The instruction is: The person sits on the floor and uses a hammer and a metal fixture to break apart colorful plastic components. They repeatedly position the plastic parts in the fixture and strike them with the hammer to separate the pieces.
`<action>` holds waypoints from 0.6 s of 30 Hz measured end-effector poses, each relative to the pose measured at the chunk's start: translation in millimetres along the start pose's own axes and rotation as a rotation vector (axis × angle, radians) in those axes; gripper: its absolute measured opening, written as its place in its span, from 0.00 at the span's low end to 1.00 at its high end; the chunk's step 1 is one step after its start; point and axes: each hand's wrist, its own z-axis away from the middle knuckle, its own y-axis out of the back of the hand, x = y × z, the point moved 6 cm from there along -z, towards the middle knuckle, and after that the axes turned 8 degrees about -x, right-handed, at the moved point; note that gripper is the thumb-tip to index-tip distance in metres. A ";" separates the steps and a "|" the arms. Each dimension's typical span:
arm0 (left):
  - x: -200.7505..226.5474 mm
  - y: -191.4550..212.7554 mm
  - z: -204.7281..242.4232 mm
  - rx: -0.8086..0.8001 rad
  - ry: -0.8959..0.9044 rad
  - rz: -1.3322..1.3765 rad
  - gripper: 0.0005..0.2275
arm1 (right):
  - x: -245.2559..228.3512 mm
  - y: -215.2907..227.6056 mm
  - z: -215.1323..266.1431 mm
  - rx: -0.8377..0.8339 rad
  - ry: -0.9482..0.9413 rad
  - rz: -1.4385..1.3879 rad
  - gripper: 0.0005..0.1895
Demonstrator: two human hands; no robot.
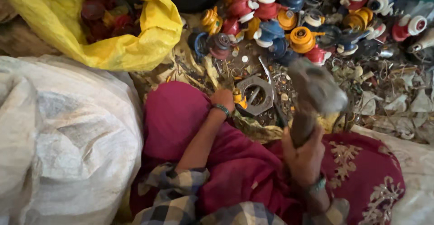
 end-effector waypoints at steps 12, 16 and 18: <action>1.7 5.9 2.1 -0.017 0.053 -0.013 0.11 | 46.6 -76.5 -1.4 -0.326 -0.180 0.094 0.24; -1.7 -2.4 0.3 0.013 0.018 -0.005 0.11 | 13.9 -18.1 9.3 -0.081 -0.041 -0.009 0.27; -5.5 -0.9 -2.0 0.008 0.042 0.010 0.11 | 13.1 -17.0 10.3 -0.036 -0.056 0.132 0.32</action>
